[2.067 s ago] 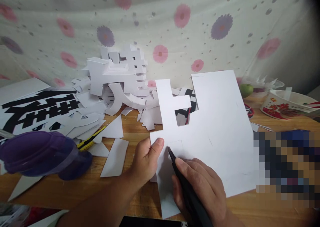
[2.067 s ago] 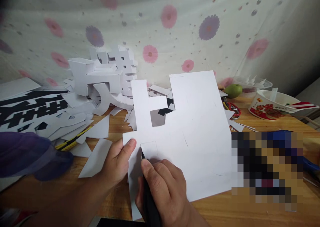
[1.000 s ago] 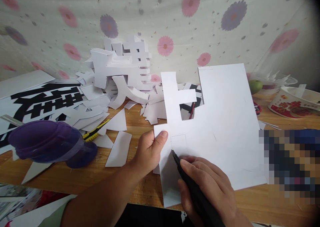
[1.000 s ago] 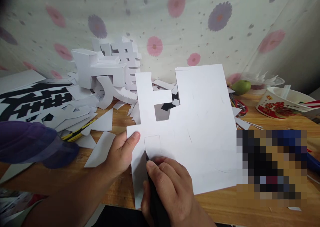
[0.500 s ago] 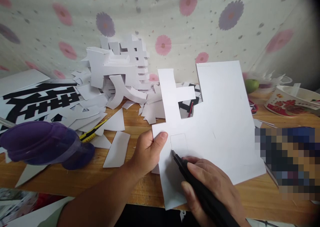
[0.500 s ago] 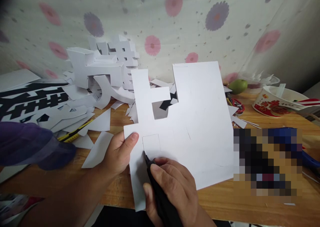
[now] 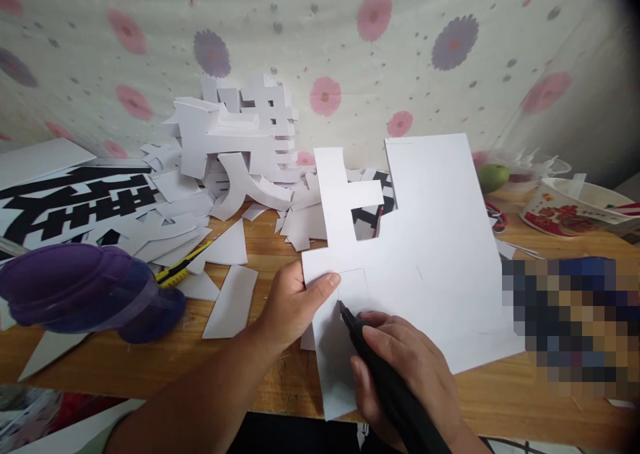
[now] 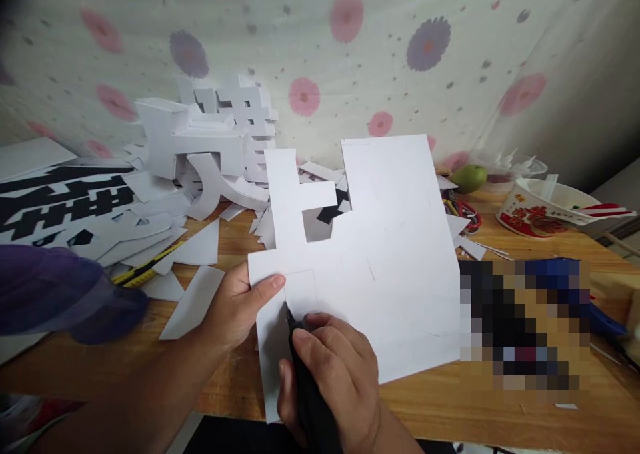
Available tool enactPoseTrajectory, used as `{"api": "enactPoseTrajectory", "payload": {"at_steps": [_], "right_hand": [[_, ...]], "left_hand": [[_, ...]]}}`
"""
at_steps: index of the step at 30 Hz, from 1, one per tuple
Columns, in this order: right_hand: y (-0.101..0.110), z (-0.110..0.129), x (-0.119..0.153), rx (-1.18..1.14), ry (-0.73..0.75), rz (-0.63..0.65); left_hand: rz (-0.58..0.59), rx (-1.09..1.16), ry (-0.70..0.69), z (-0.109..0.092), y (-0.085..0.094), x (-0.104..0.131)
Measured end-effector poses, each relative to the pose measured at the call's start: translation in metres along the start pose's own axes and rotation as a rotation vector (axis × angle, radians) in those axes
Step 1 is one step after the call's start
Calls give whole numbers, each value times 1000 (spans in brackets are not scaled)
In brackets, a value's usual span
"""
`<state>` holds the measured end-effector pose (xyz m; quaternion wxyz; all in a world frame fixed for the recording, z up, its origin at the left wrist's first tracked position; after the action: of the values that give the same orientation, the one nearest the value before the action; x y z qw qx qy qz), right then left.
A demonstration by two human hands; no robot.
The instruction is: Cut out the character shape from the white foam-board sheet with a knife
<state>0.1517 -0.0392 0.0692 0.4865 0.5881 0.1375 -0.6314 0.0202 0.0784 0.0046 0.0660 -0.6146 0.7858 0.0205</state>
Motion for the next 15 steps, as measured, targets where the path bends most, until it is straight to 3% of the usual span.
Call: {"api": "enactPoseTrajectory", "payload": {"at_steps": [5,12,15], "right_hand": [[-1,-4,3,47,-26,-44],[11,1,3,24,-30,-23],[17,2,5,-7,-16,-5]], "left_hand": [[-26,16,36,1,2,-1],[50,-8,-20,-7,-8,4],[-16,-6,-3,-5,2,3]]}}
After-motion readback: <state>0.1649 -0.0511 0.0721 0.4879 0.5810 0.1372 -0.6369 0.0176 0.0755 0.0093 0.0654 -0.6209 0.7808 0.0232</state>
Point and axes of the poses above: each hand's wrist, its own x-axis away from the middle knuckle, its own y-axis out of the back of the hand, z = x × y, the point moved 9 cm from there along -x, towards the middle knuckle, and after that the axes turned 4 degrees about z, right-handed, at the moved point
